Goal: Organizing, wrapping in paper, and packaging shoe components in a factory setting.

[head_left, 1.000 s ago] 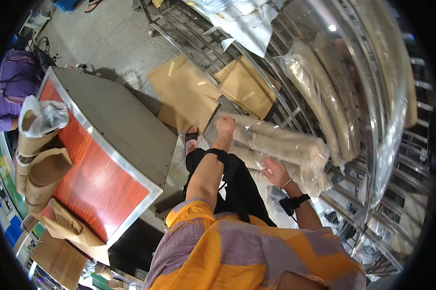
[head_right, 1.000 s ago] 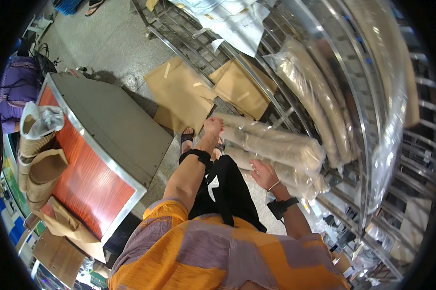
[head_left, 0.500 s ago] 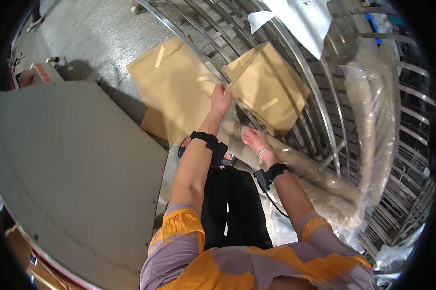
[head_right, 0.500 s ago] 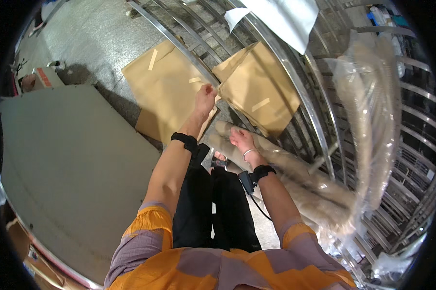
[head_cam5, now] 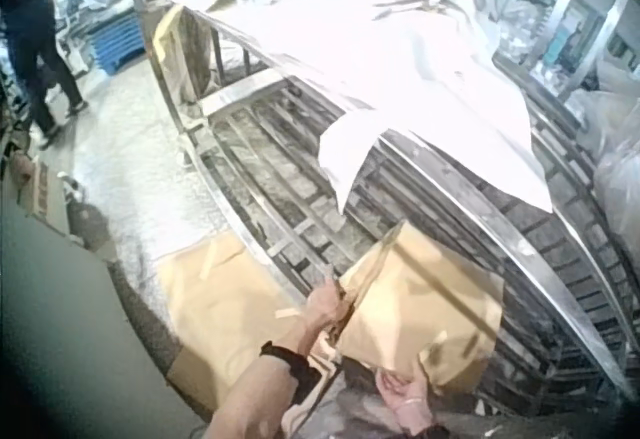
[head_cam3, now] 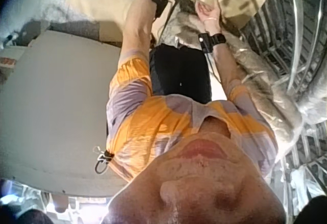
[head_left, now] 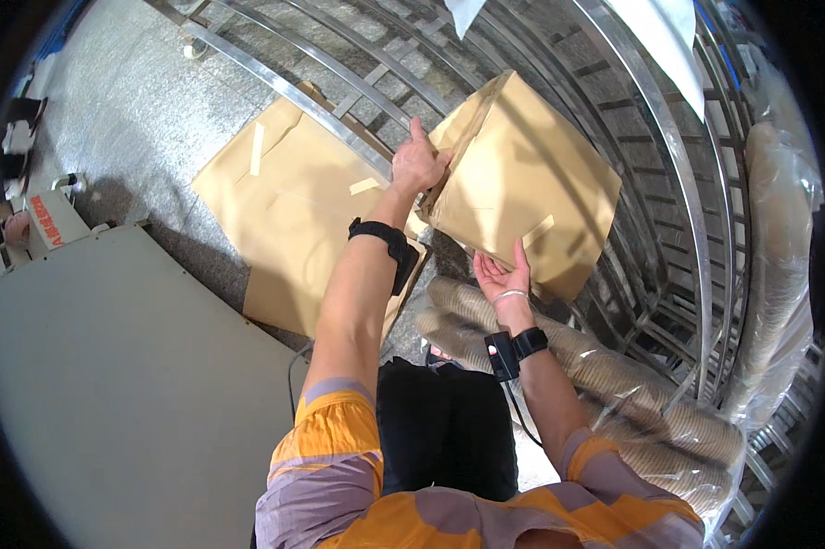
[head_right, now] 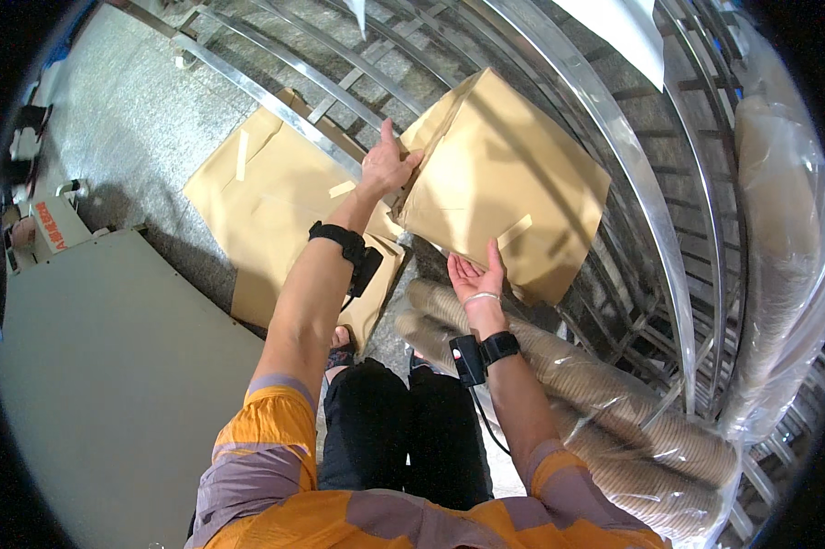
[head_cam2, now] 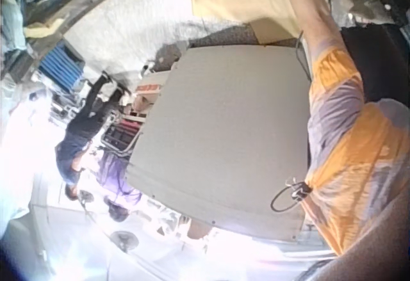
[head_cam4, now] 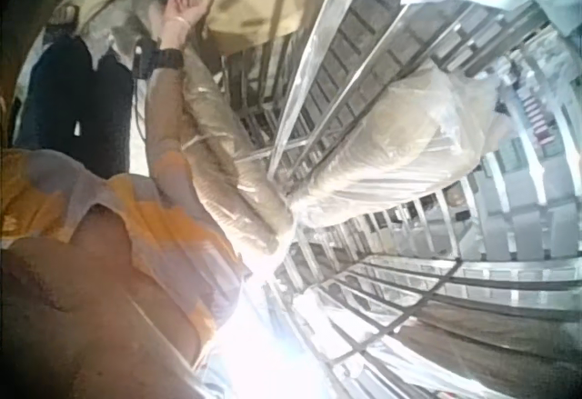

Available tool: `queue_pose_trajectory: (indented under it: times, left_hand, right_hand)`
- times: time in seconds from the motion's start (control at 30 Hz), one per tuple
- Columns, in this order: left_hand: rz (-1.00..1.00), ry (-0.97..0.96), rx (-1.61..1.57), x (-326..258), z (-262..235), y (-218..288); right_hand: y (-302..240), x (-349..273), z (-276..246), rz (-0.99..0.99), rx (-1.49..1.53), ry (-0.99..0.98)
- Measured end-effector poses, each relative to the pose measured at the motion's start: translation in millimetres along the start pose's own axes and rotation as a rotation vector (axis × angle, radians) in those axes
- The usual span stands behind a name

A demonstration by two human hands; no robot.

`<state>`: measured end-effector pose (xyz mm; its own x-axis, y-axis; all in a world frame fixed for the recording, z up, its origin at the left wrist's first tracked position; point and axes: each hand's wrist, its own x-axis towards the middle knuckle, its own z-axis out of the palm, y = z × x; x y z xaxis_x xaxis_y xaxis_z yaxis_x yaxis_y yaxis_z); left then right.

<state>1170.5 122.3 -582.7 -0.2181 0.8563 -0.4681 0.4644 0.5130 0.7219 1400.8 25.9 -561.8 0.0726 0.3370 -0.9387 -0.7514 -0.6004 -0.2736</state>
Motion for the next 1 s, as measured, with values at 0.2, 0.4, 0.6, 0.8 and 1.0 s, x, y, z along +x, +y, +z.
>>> queue_pose_trajectory:
  times: [0.2, 0.4, 0.6, 0.8, 1.0]
  left_hand:
    - [-0.110, -0.098, -0.201, -9, -16, 22]
    - [-0.155, -0.071, -0.831, -33, 10, 1]
    - [0.000, -0.101, -1.755, -98, 45, 8]
    - [-0.086, 0.378, -1.249, -101, 80, 58]
    - [-0.315, 0.415, -1.014, -96, 42, 101]
  right_hand:
    - [-19, -15, 8, -0.013, 0.069, 0.055]
    - [-8, -28, 35, -0.021, 0.080, 0.032]
    - [-8, -23, 24, -0.020, 0.065, -0.040]
    - [-7, -28, 34, -0.056, 0.082, -0.008]
    - [-18, -69, 37, -0.020, -0.158, -0.153]
